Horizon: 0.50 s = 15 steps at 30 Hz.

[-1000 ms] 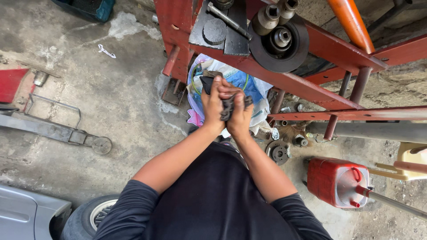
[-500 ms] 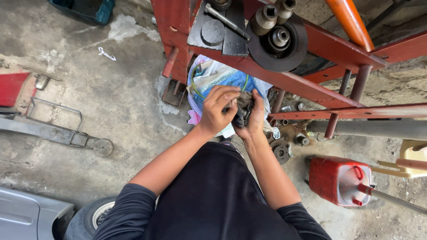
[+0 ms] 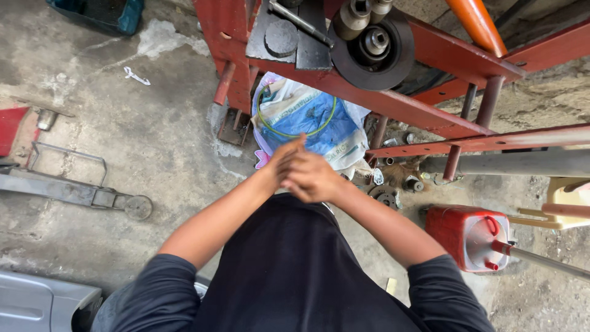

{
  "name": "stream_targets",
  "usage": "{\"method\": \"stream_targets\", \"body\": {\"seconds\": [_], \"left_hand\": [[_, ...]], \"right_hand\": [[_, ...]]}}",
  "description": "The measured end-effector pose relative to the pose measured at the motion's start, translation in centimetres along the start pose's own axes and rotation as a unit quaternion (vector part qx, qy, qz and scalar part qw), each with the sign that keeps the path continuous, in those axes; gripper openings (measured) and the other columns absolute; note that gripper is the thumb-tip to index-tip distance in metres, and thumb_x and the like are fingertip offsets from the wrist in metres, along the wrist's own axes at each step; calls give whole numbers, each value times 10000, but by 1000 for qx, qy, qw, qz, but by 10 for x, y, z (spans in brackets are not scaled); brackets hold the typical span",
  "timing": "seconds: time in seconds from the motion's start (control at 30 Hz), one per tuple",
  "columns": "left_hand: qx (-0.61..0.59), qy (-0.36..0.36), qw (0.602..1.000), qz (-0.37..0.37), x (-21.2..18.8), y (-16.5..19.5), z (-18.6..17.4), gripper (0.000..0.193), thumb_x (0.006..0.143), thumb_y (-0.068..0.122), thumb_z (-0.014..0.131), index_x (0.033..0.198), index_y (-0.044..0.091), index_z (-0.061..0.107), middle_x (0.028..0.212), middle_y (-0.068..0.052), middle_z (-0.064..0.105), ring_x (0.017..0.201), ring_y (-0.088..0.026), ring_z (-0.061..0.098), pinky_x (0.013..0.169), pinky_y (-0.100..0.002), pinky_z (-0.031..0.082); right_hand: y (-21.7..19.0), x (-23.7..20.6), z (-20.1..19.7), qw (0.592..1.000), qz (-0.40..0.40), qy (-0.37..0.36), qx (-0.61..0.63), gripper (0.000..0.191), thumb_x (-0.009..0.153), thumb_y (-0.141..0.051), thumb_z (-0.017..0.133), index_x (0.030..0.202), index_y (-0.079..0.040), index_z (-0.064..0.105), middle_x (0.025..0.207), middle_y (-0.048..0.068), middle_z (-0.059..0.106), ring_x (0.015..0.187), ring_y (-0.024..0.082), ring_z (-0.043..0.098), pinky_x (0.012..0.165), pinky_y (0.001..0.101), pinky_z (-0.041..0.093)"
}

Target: The person wipes a cylindrical metal automotive component with a cloth, turning it to clean different sides. They set it on a red work stand, pick up and reposition sockets and a metal rod, then wipe a round disc-shaped part with the cloth.

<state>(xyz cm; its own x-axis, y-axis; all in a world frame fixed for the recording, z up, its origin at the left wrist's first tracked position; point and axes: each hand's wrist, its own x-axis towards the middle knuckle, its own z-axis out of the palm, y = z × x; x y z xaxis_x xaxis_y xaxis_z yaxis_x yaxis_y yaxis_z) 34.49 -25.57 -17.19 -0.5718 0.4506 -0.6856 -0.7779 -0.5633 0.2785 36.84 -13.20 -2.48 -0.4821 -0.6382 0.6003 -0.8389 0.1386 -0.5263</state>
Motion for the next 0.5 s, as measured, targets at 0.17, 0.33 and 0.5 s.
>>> {"method": "stream_targets", "body": {"seconds": [0.17,0.33,0.5], "left_hand": [[100,80,979,161,-12,8,11,435,980,442,647,689,140,531,593,4,529,451,-119,475,397,-317,350],[240,98,803,536,-16,42,46,517,1086,343,567,658,59,513,561,9,506,500,-119,474,486,-335,357],[432,79,550,710,-40,65,73,469,1086,206,656,697,16,474,653,-70,456,557,-199,449,559,-399,365]], "right_hand": [[-1,-1,14,977,200,43,65,378,1088,-200,471,763,-59,602,727,101,643,729,275,661,738,394,529],[63,-15,41,674,389,481,404,524,1106,-405,398,659,-134,430,550,-4,454,521,163,478,597,355,485],[119,-29,38,412,453,540,577,504,1119,-408,404,681,-160,373,586,-12,350,562,156,396,617,338,444]]}}
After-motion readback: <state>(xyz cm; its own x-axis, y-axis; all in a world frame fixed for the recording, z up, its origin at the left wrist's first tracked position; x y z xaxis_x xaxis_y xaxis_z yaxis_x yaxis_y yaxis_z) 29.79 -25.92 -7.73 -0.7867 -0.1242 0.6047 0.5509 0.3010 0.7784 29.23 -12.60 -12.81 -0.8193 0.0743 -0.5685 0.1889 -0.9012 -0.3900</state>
